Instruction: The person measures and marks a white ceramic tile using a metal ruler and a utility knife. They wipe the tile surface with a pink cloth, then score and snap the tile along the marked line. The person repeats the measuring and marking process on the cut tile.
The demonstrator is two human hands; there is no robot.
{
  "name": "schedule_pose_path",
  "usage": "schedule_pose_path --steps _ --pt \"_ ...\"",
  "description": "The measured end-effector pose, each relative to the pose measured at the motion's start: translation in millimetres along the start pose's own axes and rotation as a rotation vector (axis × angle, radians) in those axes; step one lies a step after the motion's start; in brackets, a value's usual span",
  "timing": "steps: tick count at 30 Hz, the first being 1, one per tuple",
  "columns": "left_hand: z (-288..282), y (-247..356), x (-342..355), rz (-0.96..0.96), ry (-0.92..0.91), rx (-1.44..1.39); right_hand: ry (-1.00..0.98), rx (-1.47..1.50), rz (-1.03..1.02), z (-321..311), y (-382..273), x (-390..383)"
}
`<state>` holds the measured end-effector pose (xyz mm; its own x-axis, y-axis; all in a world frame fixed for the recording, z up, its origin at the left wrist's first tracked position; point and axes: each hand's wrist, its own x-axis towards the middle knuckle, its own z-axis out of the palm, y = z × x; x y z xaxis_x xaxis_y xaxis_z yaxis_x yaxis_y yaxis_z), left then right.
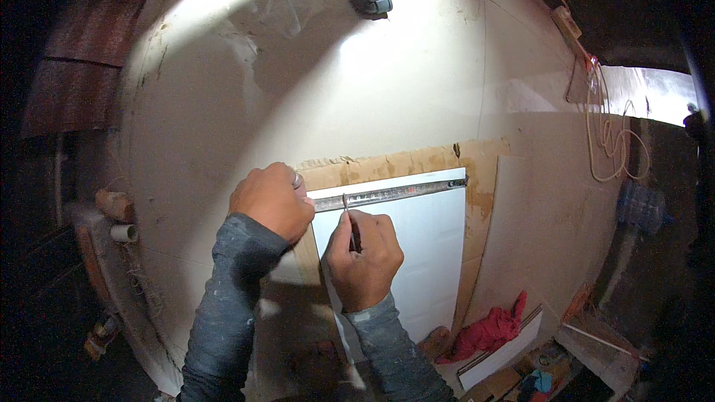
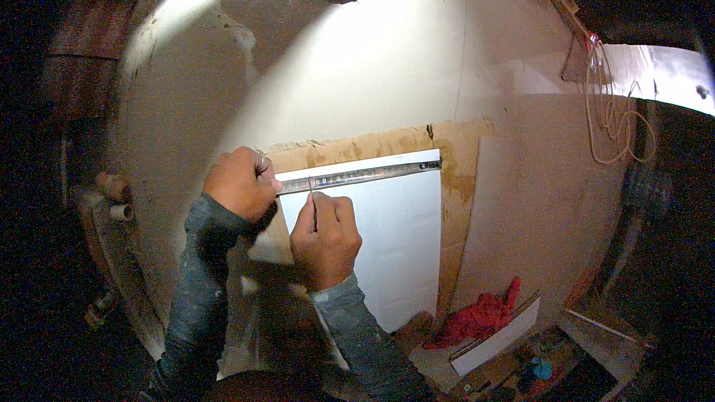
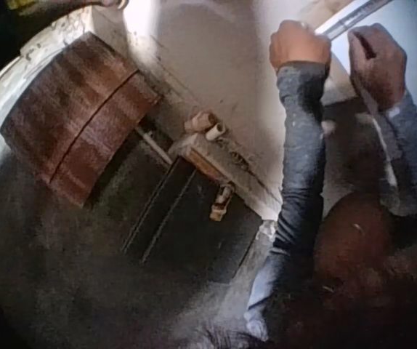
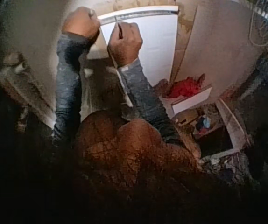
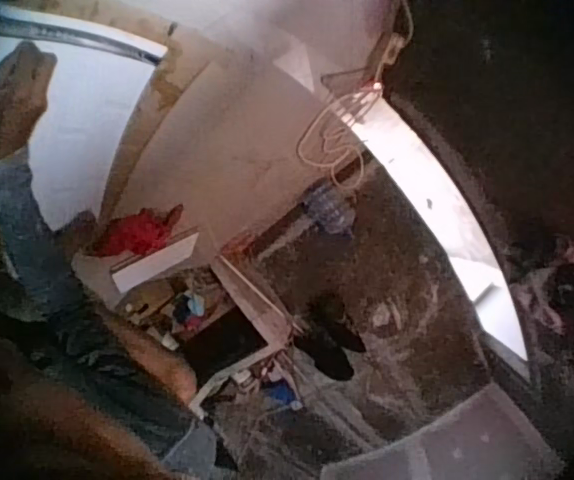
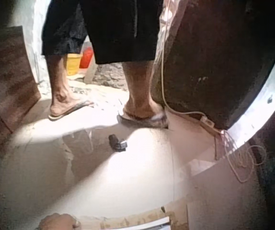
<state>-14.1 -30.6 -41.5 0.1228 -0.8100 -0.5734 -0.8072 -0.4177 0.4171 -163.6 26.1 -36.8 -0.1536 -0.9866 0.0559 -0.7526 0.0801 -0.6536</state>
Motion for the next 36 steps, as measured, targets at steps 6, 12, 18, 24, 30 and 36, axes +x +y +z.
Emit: schedule_pose_path --steps 6,12,18,24,30,36 --pt "1.6 -1.0 -1.5 0.046 0.044 -0.031 -0.028 0.008 0.002 -3.0 -1.7 2.3" --pt "-4.9 7.2 -2.7 0.010 0.009 -0.002 -0.083 0.001 -0.036 -6.2 1.6 6.3" --pt "-16.4 18.1 -0.2 -0.083 -0.171 0.013 -0.068 0.062 -0.032 -6.3 5.5 9.5" --pt "-7.6 12.0 -1.5 0.021 -0.025 -0.007 -0.095 0.055 -0.048 -8.4 7.3 11.1" --pt "-2.2 5.5 0.8 0.041 -0.021 -0.028 -0.099 0.047 -0.055 -8.9 8.3 12.2" --pt "-5.1 12.2 -1.3 0.009 0.017 0.024 -0.118 0.068 -0.028 -12.1 7.4 13.4"
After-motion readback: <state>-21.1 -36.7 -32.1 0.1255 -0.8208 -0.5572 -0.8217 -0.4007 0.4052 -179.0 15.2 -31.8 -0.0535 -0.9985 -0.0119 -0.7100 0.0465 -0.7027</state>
